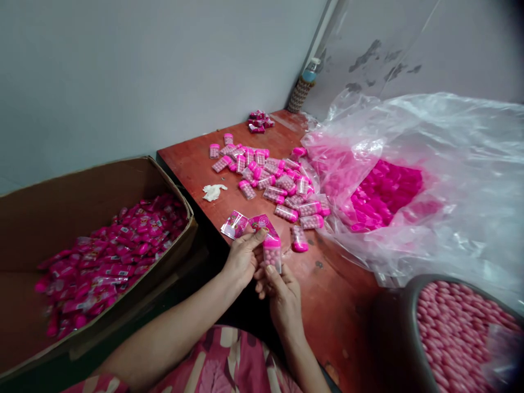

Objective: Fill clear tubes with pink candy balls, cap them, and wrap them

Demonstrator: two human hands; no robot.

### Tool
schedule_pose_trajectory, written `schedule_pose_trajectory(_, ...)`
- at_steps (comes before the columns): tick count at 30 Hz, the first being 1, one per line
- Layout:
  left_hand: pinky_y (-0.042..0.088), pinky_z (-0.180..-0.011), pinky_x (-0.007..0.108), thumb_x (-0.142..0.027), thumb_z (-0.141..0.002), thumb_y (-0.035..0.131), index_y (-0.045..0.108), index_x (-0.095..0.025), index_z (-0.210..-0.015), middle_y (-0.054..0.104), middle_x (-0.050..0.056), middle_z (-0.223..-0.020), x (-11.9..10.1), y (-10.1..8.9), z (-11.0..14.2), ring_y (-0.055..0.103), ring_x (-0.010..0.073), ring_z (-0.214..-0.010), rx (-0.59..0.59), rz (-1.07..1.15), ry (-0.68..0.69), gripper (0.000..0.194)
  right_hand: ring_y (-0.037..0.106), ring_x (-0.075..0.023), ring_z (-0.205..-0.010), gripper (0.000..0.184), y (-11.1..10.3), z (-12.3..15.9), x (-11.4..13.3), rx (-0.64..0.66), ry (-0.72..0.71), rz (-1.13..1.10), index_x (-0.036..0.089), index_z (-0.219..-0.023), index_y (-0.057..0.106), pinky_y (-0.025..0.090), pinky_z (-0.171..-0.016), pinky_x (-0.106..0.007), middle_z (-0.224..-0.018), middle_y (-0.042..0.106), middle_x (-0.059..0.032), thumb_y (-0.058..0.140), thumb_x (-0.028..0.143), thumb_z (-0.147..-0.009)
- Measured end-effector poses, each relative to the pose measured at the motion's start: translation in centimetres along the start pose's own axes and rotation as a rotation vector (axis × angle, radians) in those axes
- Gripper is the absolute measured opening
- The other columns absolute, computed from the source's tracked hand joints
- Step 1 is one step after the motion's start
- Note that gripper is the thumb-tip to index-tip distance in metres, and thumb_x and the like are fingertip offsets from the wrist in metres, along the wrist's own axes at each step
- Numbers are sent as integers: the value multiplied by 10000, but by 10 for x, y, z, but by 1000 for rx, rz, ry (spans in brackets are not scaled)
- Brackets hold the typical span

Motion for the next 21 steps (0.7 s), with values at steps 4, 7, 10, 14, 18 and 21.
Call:
schedule_pose_trajectory(4,405,-436,197,-296,-589,760,575,-113,-647,574,-8,-523,-4,2,-2,524,86,-432,43,-82,9,267,510,-75,-452,188,-2,0,1,-8,-9,66,163,-837,537,391,-390,-164,-652,592,7,537,351,-829)
schedule_pose_trajectory(7,423,-472,206,-279,-560,778,577,-105,-622,591,3,-539,-5,3,-4,544,91,-459,53,-136,11,273,513,-80,-464,195,-6,2,5,-37,-57,219,165,-823,542,408,-422,-170,-593,578,19,531,360,-835)
schedule_pose_trajectory(10,397,-444,199,-285,-562,776,546,-111,-556,565,-4,-487,-4,2,-4,517,81,-425,57,-195,-4,288,518,-80,-464,199,-8,1,6,-56,-65,238,169,-829,540,410,-418,-172,-616,594,16,537,368,-828)
schedule_pose_trajectory(14,383,-429,198,-300,-569,766,558,-108,-542,562,0,-474,-3,1,-2,507,80,-417,77,-267,-27,285,484,-68,-404,202,-5,-2,0,-4,9,61,164,-819,535,362,-359,-161,-603,587,16,561,364,-805)
schedule_pose_trajectory(18,412,-466,218,-300,-559,768,608,-93,-556,597,23,-506,-7,0,-4,533,96,-445,93,-378,-9,262,459,-66,-367,215,-7,-3,-3,5,60,21,163,-793,532,338,-337,-160,-561,573,24,577,372,-786)
schedule_pose_trajectory(21,423,-487,229,-313,-559,764,633,-90,-583,616,34,-528,-7,-2,-4,551,109,-468,82,-419,3,260,483,-70,-394,203,-17,-3,3,-85,-3,219,163,-791,545,376,-382,-159,-529,571,31,596,360,-781)
Point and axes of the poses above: each hand's wrist, its own z-axis away from the middle knuckle, its own y-axis out of the palm, x = y × z, the point moved 7 cm from there along -z, towards the middle knuckle
